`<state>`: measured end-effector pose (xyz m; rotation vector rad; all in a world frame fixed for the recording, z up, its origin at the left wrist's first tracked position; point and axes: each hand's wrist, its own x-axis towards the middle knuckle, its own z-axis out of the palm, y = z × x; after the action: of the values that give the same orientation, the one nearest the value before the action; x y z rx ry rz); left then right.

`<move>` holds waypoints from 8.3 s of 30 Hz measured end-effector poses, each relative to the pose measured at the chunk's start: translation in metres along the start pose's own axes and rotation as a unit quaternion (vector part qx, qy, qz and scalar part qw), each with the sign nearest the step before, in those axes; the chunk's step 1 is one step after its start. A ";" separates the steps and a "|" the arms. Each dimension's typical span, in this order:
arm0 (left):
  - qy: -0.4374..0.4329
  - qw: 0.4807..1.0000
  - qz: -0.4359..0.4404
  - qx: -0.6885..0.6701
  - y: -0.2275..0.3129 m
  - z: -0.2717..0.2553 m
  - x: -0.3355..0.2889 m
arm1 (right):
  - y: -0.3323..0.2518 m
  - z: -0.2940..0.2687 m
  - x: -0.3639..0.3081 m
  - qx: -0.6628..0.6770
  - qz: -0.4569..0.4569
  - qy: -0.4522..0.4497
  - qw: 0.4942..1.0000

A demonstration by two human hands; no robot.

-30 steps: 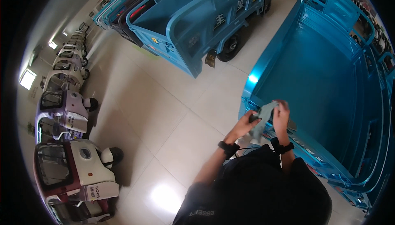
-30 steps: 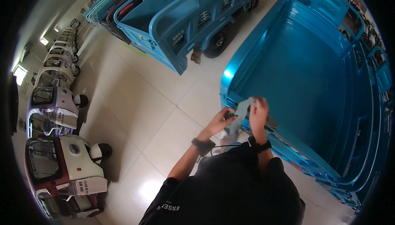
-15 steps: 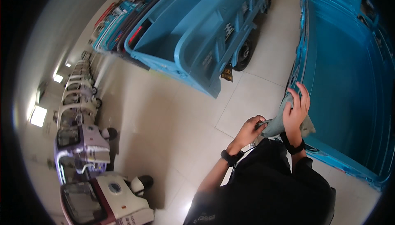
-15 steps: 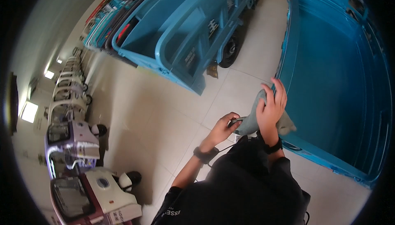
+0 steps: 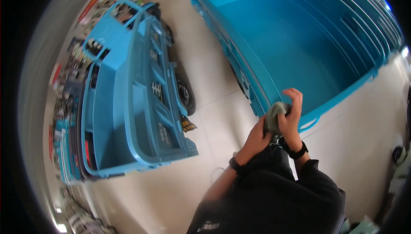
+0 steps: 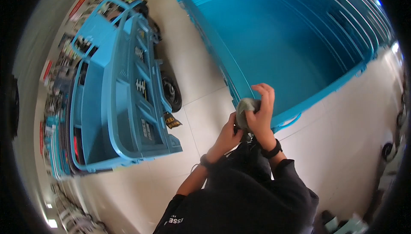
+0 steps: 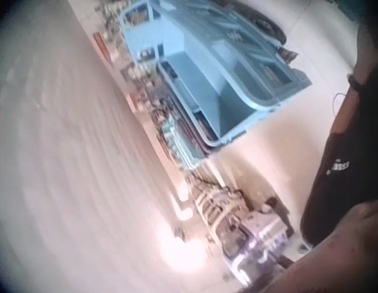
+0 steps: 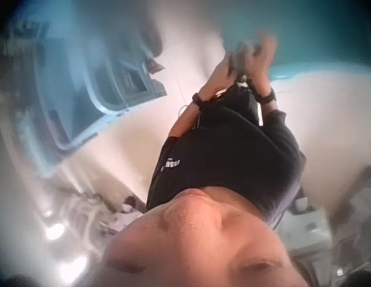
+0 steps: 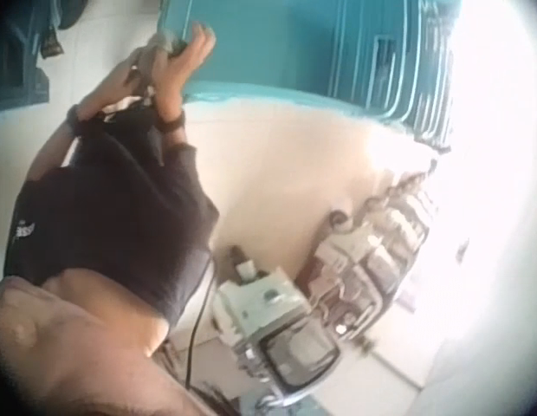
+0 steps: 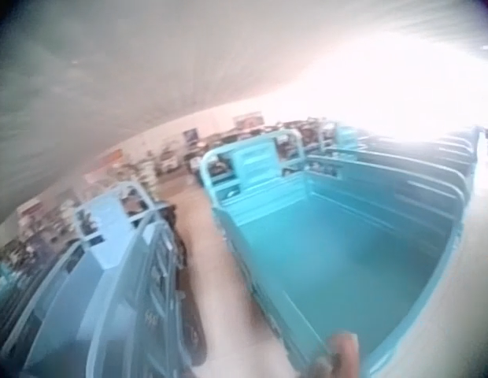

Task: Wiping down electric trikes and scooters in a showroom with a cloth.

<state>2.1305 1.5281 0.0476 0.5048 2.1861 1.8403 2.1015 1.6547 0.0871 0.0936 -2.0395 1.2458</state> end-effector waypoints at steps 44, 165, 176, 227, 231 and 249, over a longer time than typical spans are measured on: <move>-0.078 0.953 -0.059 -0.286 -0.072 -0.255 0.311 | 0.065 0.313 0.239 -0.472 0.089 -0.071 0.874; -0.046 0.969 0.230 0.080 -0.395 -1.101 1.558 | 0.618 1.386 1.107 -0.263 0.061 0.076 0.960; -0.346 0.916 0.193 0.064 -0.402 -1.146 1.609 | 0.604 1.424 1.121 -0.454 0.208 0.176 0.848; -0.649 0.728 0.038 0.217 -0.485 -1.220 1.822 | 0.715 1.530 1.173 -0.540 0.443 0.077 0.712; -0.666 0.706 0.052 0.234 -0.470 -1.229 1.822 | 0.702 1.540 1.164 -0.547 0.464 0.087 0.691; -0.743 0.650 0.053 0.151 -0.477 -1.219 1.814 | 0.699 1.544 1.171 -0.486 0.518 0.198 0.676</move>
<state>-0.0576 1.1017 -0.1338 1.4946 1.1316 0.4075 0.1167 1.1426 -0.1143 -1.8740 -2.0397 0.3953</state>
